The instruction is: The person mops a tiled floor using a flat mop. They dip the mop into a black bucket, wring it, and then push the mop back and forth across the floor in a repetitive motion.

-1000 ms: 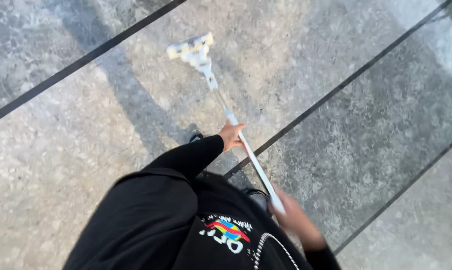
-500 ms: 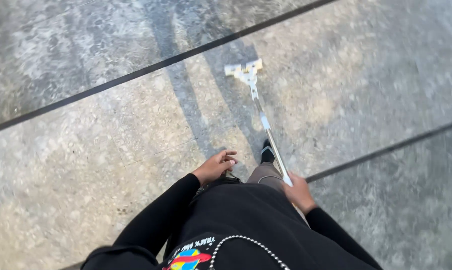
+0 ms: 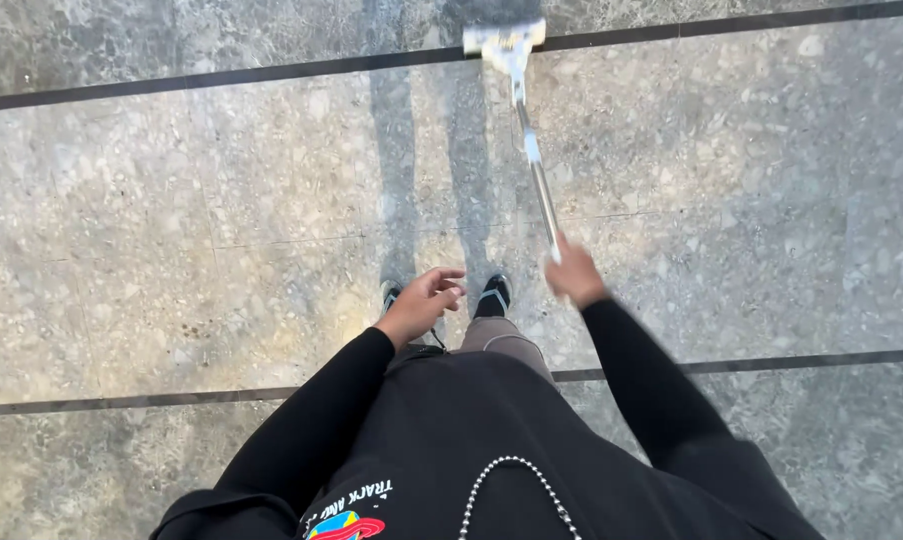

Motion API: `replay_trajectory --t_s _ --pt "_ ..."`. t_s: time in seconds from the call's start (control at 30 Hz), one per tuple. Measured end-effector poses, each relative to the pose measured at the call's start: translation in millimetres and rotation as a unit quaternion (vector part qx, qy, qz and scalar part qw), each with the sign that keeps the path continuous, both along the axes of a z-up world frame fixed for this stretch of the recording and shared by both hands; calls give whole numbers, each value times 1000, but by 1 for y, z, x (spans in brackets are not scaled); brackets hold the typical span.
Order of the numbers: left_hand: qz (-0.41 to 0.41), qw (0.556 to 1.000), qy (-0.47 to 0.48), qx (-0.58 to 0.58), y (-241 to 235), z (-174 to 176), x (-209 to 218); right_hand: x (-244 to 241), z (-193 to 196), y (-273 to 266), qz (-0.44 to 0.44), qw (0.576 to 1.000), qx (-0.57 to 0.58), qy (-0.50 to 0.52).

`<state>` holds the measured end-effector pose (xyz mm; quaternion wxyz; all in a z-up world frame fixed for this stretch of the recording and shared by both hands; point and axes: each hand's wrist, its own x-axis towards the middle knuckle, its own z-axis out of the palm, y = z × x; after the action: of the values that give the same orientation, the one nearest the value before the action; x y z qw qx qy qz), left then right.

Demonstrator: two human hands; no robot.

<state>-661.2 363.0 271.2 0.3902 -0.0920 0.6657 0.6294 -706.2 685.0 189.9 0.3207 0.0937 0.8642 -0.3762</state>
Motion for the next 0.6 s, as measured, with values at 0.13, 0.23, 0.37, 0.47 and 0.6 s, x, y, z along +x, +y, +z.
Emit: replay_trajectory --t_s 0.13,0.23,0.37,0.47,0.6 --pt "36 999 -32 17 -8 -9 1 139 88 38 -2 998 -46 -39" --pt "29 997 -64 13 -13 -16 7 237 117 67 80 961 -77 252" --pt "-11 998 -50 28 -18 -13 5 282 123 47 -1 992 -33 121" --pt "-28 997 -64 34 -37 -10 12 224 144 -15 -91 991 47 -89" --pt "-83 995 -49 26 -98 -9 31 168 66 -80 -19 982 93 164"
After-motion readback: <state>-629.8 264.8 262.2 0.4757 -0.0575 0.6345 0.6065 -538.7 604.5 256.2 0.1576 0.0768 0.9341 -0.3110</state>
